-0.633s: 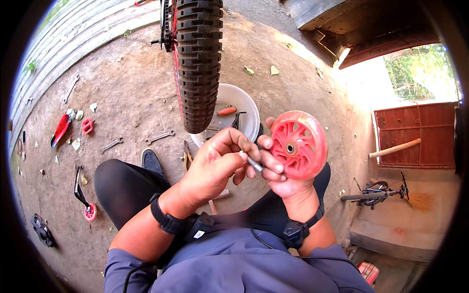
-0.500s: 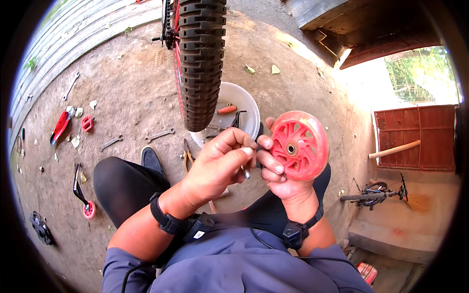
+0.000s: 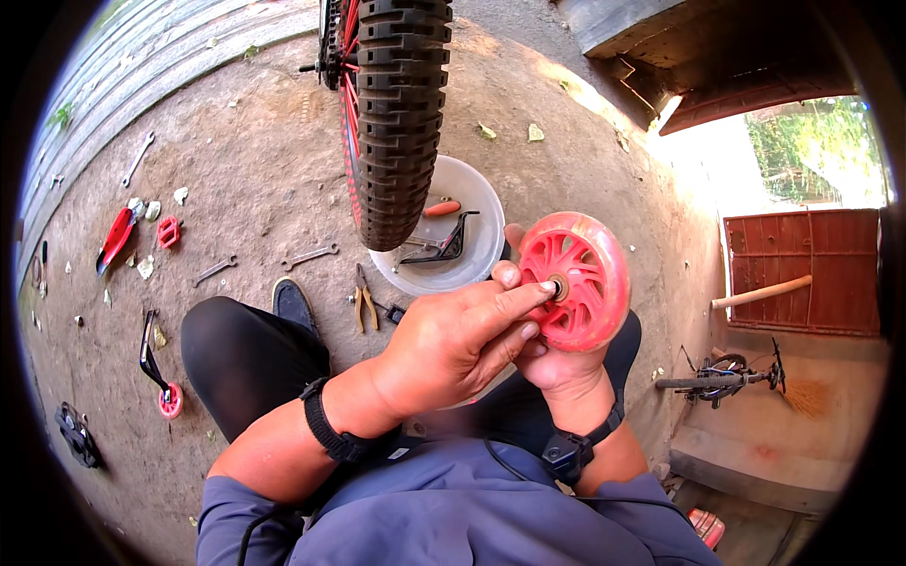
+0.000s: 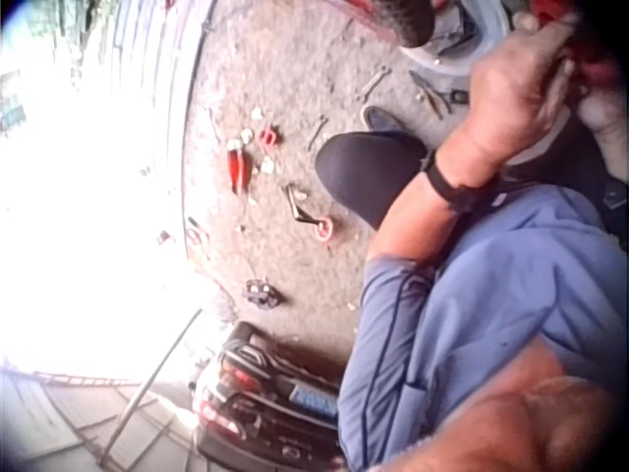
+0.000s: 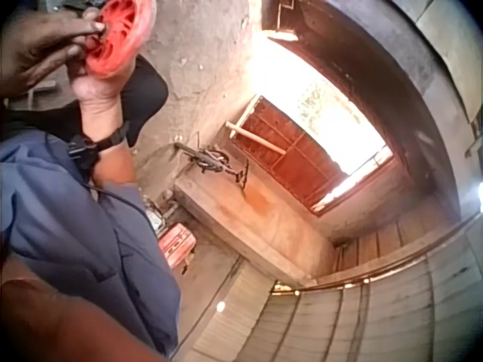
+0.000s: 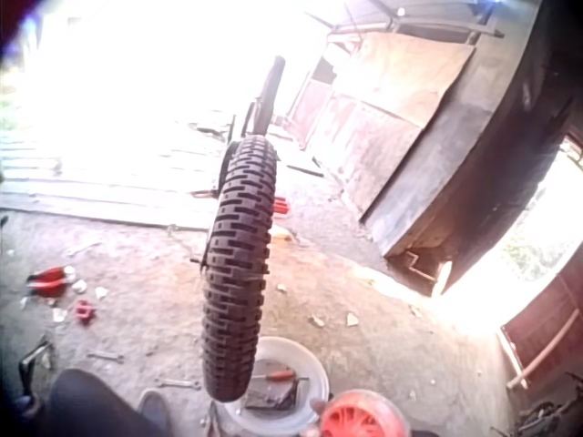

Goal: The person sits on the ground and assembles a red plastic wheel with a black metal bracket. They insert a bolt through the wheel and bracket, then tighten it with a wrench. The person handles the wheel, bracket, bolt, and wrench throughout the process.

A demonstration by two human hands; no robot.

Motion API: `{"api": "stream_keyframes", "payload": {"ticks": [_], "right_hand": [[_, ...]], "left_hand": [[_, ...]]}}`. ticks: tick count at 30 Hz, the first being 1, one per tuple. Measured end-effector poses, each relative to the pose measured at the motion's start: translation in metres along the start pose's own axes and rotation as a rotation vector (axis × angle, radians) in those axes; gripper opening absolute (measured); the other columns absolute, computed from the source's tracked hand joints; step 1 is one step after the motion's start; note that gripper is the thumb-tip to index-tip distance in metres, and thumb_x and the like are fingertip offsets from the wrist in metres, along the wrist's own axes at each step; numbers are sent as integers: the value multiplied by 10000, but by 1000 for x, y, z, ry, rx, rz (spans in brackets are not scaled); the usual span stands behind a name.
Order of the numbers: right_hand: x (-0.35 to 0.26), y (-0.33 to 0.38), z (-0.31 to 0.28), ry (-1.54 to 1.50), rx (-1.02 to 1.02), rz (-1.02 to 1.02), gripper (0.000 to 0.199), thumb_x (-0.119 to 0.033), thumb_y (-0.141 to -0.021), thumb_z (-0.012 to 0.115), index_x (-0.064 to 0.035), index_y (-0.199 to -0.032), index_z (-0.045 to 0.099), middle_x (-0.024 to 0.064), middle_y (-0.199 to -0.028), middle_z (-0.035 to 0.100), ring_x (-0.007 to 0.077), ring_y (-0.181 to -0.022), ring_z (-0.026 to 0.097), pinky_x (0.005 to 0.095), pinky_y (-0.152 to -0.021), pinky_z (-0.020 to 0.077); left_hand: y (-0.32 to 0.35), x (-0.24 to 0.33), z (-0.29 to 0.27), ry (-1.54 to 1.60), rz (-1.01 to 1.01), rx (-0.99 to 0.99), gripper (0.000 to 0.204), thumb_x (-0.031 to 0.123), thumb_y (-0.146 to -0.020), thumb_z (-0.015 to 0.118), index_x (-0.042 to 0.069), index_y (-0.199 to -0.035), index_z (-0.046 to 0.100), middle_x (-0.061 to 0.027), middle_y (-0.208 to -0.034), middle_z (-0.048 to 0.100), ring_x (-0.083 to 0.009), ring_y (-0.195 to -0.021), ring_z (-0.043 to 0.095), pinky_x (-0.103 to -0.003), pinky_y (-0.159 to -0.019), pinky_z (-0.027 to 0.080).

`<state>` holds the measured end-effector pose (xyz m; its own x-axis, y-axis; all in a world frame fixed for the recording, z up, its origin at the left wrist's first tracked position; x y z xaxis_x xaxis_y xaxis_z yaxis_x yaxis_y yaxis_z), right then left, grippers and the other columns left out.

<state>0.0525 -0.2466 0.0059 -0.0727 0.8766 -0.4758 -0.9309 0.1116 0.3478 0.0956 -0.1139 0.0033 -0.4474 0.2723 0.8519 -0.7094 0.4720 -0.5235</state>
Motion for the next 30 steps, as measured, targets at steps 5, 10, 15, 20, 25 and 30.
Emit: {"api": "stream_keyframes", "payload": {"ticks": [5, 10, 15, 20, 25, 30], "right_hand": [[-1, -3, 0, 33, -41, -9, 492, -395, -973, 553, -74, -1345, 530, 166, -1317, 579, 280, -1028, 600, 380, -867, 544], [0, -5, 4, 99, -56, -44, 481, -374, -971, 567, -69, -1341, 524, 171, -1305, 582, 265, -1004, 602, 364, -857, 544], [1, -5, 5, 204, -3, -40, 529, -400, -961, 582, -62, -1360, 509, 139, -1207, 591, 224, -926, 602, 318, -755, 533], [-22, -7, 14, 335, -209, 28, 562, -412, -960, 622, -19, -1341, 496, 92, -1148, 615, 158, -941, 600, 275, -800, 518], [-26, 4, 39, 643, -20, -239, 622, -251, -916, 719, 21, -1380, 405, 138, -1310, 558, 223, -1206, 563, 378, -1053, 454], [-29, 9, 39, 652, 53, -274, 567, -141, -924, 699, 21, -1361, 375, 139, -1305, 551, 204, -1195, 565, 379, -1037, 469]], "left_hand": [[0, 6, -3, -145, 55, -26, 530, 38, -839, 733, 100, -1343, 582, -75, -747, 586, -264, -610, 608, -372, -528, 494], [-1, 9, -3, -233, 99, -21, 569, 26, -818, 744, 107, -1356, 580, -63, -689, 549, -246, -535, 571, -373, -466, 465], [0, 11, -5, -288, 74, -59, 535, 38, -834, 742, 91, -1344, 592, -72, -716, 589, -261, -576, 605, -358, -496, 491], [2, -6, -2, 186, -220, -12, 394, 163, -942, 682, 38, -1308, 600, -42, -866, 667, -177, -703, 654, -327, -626, 533], [13, -22, -2, 788, -762, -122, 318, 253, -1017, 607, 87, -1287, 631, 58, -839, 618, -13, -665, 498, -207, -560, 423], [18, -23, 6, 1028, -857, -61, 292, 248, -1017, 596, 95, -1264, 625, 68, -788, 555, -17, -586, 399, -205, -490, 310]]}}
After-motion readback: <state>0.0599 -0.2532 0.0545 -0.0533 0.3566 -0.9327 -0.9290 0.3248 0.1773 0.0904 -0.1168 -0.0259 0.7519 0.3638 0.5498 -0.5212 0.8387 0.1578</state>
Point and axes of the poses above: each hand's wrist, its own y-axis away from the middle knuckle, its own z-axis out of the palm, x = y × z, the point moved 4 cm from there along -y, towards the middle knuckle
